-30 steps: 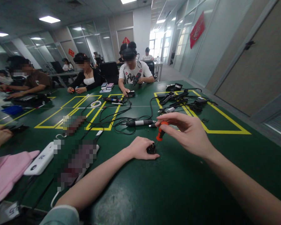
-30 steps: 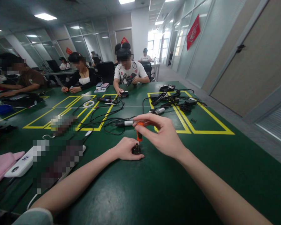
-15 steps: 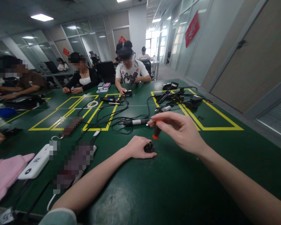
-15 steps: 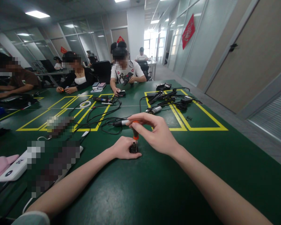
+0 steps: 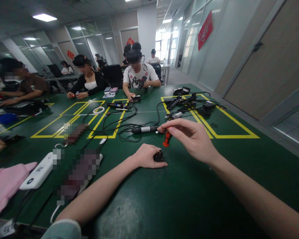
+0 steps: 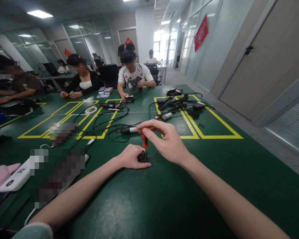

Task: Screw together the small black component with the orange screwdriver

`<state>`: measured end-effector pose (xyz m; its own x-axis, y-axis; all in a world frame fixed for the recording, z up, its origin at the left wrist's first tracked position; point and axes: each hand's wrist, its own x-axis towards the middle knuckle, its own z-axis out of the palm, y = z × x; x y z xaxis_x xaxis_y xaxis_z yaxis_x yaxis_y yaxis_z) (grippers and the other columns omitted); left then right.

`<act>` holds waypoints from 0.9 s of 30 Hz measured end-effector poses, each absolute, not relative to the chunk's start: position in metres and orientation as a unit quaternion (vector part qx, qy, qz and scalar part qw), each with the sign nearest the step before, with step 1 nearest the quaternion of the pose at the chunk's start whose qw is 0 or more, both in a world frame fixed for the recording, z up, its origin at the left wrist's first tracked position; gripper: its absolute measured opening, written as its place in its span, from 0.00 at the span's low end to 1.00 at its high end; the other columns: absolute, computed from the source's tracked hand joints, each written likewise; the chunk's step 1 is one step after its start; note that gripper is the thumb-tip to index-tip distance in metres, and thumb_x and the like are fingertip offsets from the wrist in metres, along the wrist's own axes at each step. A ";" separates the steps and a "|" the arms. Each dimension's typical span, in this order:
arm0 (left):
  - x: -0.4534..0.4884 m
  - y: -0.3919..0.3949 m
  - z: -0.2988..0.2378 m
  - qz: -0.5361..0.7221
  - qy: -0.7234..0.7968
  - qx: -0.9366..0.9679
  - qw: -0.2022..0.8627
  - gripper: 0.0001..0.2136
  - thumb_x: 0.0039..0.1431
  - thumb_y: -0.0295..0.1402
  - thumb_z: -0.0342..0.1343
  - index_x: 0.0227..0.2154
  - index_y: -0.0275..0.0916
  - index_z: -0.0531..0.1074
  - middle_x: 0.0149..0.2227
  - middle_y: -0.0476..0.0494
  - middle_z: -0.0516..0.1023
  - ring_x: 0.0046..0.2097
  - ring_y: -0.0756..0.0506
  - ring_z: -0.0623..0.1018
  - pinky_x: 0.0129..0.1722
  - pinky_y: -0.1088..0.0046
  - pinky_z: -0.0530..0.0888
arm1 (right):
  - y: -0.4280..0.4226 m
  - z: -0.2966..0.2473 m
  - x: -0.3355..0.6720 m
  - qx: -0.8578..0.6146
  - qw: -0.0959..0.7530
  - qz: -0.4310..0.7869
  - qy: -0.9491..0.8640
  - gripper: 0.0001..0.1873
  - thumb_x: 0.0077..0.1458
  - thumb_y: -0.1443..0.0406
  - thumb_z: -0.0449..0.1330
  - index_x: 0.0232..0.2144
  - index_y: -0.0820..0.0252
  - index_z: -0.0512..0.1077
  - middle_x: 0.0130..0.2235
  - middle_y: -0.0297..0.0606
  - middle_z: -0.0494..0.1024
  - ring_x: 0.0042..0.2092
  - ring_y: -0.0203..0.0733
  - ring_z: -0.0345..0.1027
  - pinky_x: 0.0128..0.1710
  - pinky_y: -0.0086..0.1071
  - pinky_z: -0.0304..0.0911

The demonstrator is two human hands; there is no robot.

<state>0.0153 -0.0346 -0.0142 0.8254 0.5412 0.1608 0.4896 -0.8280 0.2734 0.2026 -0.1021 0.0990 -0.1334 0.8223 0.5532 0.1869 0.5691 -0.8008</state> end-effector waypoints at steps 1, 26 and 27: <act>0.015 -0.034 -0.014 0.115 0.272 0.949 0.112 0.23 0.59 0.56 0.63 0.27 0.40 0.70 0.28 0.46 0.79 0.31 0.45 0.78 0.30 0.71 0.62 | -0.102 0.099 0.202 -0.359 0.550 0.287 -0.697 0.09 0.65 0.59 0.63 0.39 0.54 0.83 0.40 0.40 0.86 0.42 0.44 0.80 0.42 0.38 0.77; 0.014 -0.032 -0.013 0.104 0.259 0.951 0.132 0.23 0.59 0.56 0.63 0.27 0.40 0.69 0.29 0.46 0.79 0.32 0.46 0.78 0.31 0.72 0.62 | -0.101 0.099 0.202 -0.360 0.564 0.187 -0.719 0.06 0.61 0.63 0.66 0.39 0.51 0.84 0.41 0.39 0.81 0.44 0.44 0.76 0.44 0.39 0.74; 0.014 -0.032 -0.013 0.104 0.257 0.952 0.134 0.23 0.59 0.56 0.63 0.27 0.40 0.69 0.29 0.47 0.79 0.32 0.46 0.78 0.31 0.72 0.62 | -0.101 0.099 0.203 -0.360 0.562 0.188 -0.721 0.07 0.61 0.64 0.65 0.40 0.51 0.84 0.41 0.39 0.81 0.44 0.44 0.76 0.45 0.39 0.73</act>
<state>0.0141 -0.0320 -0.0130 0.8466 0.5162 0.1296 0.4604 -0.8325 0.3082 0.2033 -0.1014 0.0986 -0.1091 0.7300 0.6747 0.3078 0.6702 -0.6754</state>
